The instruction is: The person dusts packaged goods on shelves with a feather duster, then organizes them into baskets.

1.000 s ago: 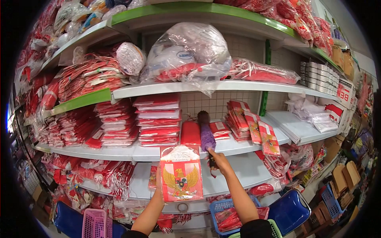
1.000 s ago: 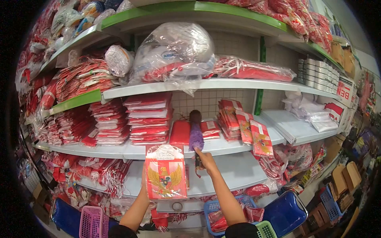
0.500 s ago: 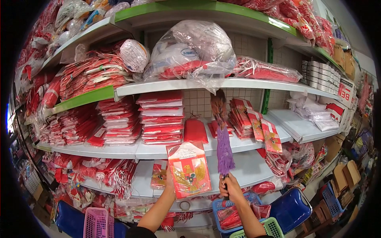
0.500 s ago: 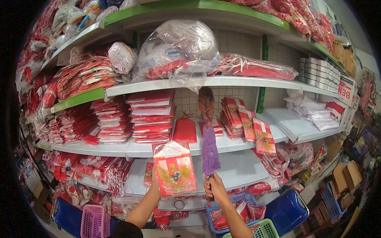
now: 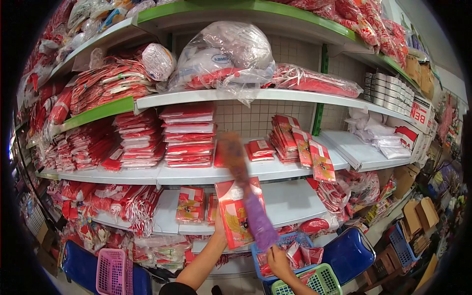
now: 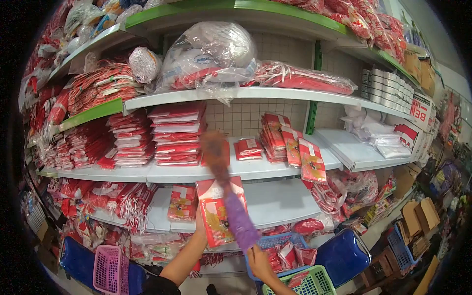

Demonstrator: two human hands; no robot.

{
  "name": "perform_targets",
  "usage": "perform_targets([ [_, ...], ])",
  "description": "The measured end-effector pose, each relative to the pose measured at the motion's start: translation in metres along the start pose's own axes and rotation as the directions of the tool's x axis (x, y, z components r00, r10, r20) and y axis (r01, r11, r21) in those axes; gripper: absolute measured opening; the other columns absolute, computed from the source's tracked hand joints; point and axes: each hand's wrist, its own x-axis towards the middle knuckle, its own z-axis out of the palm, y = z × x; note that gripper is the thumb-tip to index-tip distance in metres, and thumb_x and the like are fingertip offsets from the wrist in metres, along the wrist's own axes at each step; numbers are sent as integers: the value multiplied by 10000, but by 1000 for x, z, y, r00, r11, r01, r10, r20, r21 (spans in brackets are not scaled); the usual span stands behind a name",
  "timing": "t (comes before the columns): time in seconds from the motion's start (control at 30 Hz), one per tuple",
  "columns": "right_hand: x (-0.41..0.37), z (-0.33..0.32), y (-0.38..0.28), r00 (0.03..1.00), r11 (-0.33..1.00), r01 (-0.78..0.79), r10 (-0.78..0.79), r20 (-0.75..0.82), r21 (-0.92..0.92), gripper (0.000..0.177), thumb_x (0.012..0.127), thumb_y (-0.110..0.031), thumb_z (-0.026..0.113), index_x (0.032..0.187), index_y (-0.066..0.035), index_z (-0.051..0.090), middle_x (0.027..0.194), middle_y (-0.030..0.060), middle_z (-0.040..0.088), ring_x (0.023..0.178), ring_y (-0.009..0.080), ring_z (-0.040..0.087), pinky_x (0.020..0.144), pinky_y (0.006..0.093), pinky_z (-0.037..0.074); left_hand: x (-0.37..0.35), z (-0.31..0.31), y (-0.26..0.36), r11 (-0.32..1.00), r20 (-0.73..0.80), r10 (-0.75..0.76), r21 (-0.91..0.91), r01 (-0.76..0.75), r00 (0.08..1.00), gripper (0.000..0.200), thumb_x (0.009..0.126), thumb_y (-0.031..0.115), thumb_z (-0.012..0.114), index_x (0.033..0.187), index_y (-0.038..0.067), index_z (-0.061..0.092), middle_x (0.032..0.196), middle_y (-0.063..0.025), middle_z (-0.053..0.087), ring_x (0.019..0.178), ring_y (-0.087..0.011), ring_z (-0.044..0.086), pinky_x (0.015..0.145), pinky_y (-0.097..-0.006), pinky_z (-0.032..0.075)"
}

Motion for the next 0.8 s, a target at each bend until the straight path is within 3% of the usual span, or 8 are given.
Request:
perform_targets([
  [0.03, -2, -3, 0, 998, 998, 57, -56, 40, -20, 212, 880, -182, 446, 891, 26, 481, 616, 259, 537, 578, 430, 541, 518, 483, 404, -3, 6, -4, 999, -21, -29, -14, 29, 999, 593, 885, 536, 273, 1191, 59, 446, 1085, -154, 559, 976, -300, 557, 841, -456, 460],
  [0.07, -5, -7, -3, 991, 993, 113, -110, 81, -35, 211, 881, -182, 444, 887, 26, 480, 608, 258, 532, 573, 433, 536, 517, 486, 401, 9, -58, -9, 1000, 345, -18, 23, 11, 939, 570, 891, 526, 266, 1152, 62, 471, 1045, -141, 577, 947, -293, 569, 850, -429, 458],
  [0.2, 0, -24, -1, 1000, 1000, -5, 5, 5, -23, 203, 879, -174, 440, 871, 27, 467, 598, 264, 514, 590, 449, 524, 520, 503, 386, -9, 4, -16, 998, -80, -7, 66, 12, 997, 520, 885, 517, 294, 1025, 62, 505, 990, -136, 575, 917, -275, 570, 811, -431, 475],
  [0.5, -29, -30, -2, 990, 993, 71, -59, 125, -95, 196, 871, -193, 470, 858, 2, 452, 574, 240, 516, 559, 430, 534, 506, 495, 400, 6, -7, -15, 998, 87, -58, 34, 56, 995, 593, 865, 551, 316, 1157, 54, 457, 1077, -146, 543, 967, -309, 542, 880, -461, 424],
  [0.6, -27, -22, 15, 987, 993, -121, 119, -104, -12, 182, 870, -188, 476, 856, -8, 452, 576, 242, 521, 560, 427, 537, 502, 489, 400, 18, 9, -8, 998, -21, 61, -10, -62, 998, 661, 844, 582, 328, 1219, 47, 426, 1131, -157, 526, 1002, -326, 530, 898, -481, 410],
  [0.7, -38, -13, 16, 996, 999, -30, 34, 86, -39, 169, 875, -173, 464, 860, -5, 445, 578, 236, 520, 574, 426, 540, 482, 469, 396, 54, -69, -3, 952, 504, 68, -291, 95, 861, 665, 843, 575, 332, 1246, 52, 410, 1189, -173, 500, 1054, -338, 510, 909, -491, 401],
  [0.77, -42, -12, 8, 988, 996, 63, -54, 145, -57, 162, 873, -162, 458, 853, -2, 444, 582, 246, 515, 587, 435, 539, 484, 470, 398, 26, -33, -10, 995, -37, 50, 84, -47, 998, 641, 851, 566, 315, 1230, 62, 429, 1171, -164, 514, 1021, -332, 528, 875, -489, 426],
  [0.8, -42, -12, 5, 980, 991, 112, -99, 175, -67, 158, 871, -156, 456, 849, 0, 443, 584, 251, 512, 594, 440, 538, 486, 470, 398, 28, -34, -12, 995, -27, 58, 77, -56, 998, 631, 854, 559, 312, 1228, 65, 432, 1169, -163, 516, 1012, -330, 533, 868, -485, 432],
])
